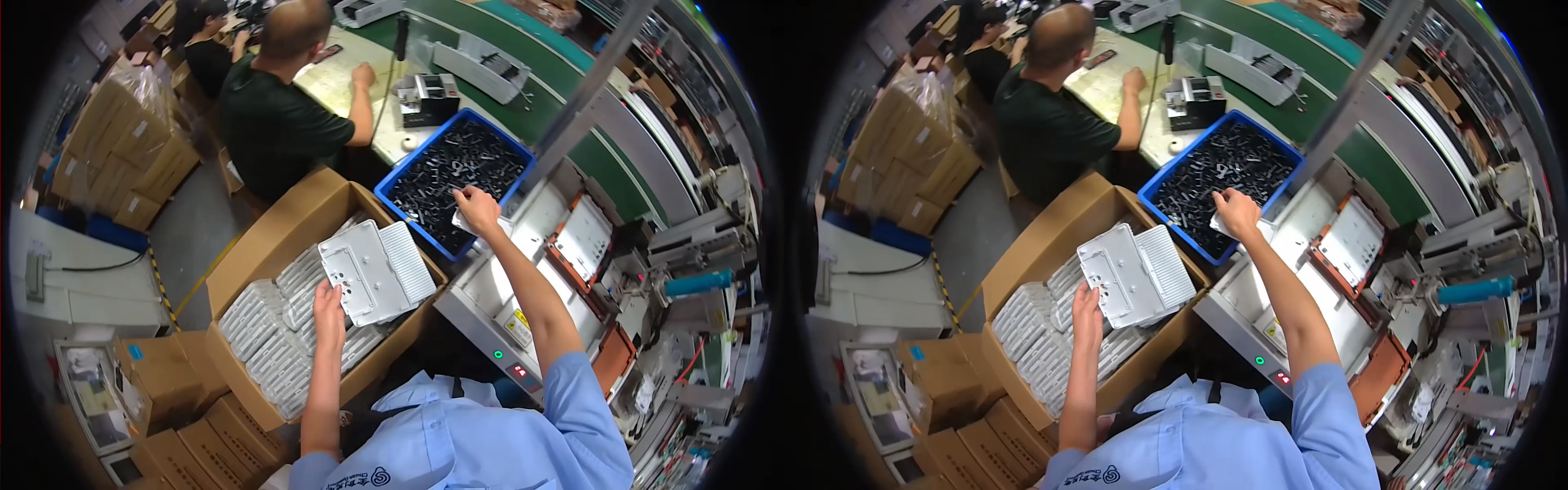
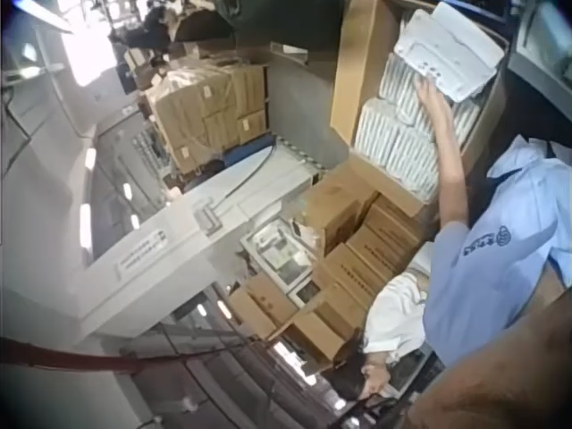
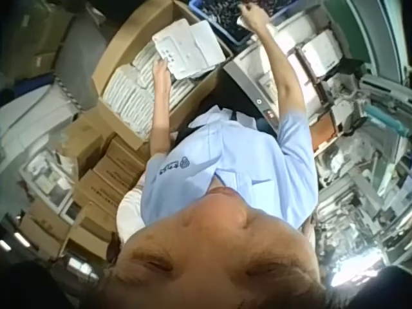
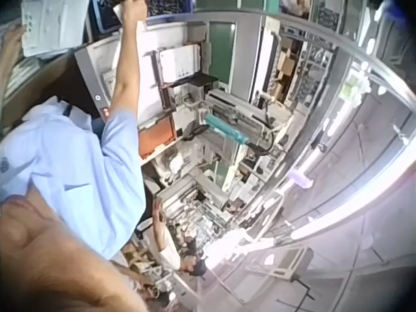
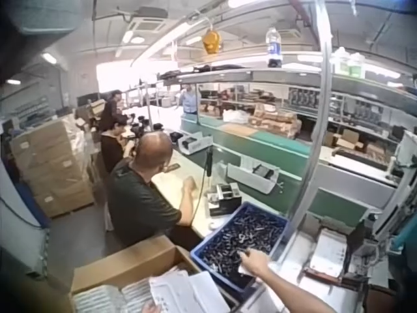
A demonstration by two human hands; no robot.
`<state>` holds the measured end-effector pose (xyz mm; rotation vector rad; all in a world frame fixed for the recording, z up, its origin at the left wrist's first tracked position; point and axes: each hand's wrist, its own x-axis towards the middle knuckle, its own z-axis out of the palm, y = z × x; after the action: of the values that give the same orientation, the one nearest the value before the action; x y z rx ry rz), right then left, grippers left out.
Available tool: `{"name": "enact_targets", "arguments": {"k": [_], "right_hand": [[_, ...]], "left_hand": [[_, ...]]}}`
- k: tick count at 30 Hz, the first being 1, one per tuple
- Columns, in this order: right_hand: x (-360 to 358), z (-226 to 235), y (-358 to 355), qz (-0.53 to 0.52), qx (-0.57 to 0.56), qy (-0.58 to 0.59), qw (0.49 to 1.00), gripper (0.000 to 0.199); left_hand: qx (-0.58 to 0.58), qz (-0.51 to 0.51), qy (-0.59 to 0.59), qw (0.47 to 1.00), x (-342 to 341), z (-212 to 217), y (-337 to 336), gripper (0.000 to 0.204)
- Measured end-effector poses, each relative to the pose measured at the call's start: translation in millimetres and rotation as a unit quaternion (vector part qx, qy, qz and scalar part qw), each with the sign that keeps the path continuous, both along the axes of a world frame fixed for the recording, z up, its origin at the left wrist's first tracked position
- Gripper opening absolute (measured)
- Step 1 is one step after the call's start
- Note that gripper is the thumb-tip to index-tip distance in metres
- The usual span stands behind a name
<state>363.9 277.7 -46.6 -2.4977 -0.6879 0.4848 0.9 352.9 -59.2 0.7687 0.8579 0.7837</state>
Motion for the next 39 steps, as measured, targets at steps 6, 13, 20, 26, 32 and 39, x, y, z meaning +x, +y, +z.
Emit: {"name": "enact_targets", "arguments": {"k": [6,13,20,26,32,39], "right_hand": [[23,-61,33,0.103,-0.089,-0.135,0.981,0.026],[25,-71,42,0.175,-0.062,-0.165,0.969,0.02],[32,-76,38,0.162,-0.024,-0.164,0.973,0.017],[29,-29,39,0.067,0.145,-0.115,0.98,0.021],[-46,54,15,0.046,0.408,0.325,0.852,0.023],[-164,94,-33,0.016,0.467,0.36,0.808,0.016]], "left_hand": [[-0.143,-0.056,-0.279,0.948,-15,4,-10,0.045],[-0.135,-0.08,-0.383,0.91,21,54,-12,0.066],[-0.148,-0.117,-0.378,0.907,43,85,-18,0.074],[-0.171,-0.088,-0.326,0.926,48,60,-19,0.057],[-0.193,-0.076,-0.364,0.908,52,16,-21,0.055],[-0.053,-0.142,-0.231,0.961,91,24,-43,0.046]]}}
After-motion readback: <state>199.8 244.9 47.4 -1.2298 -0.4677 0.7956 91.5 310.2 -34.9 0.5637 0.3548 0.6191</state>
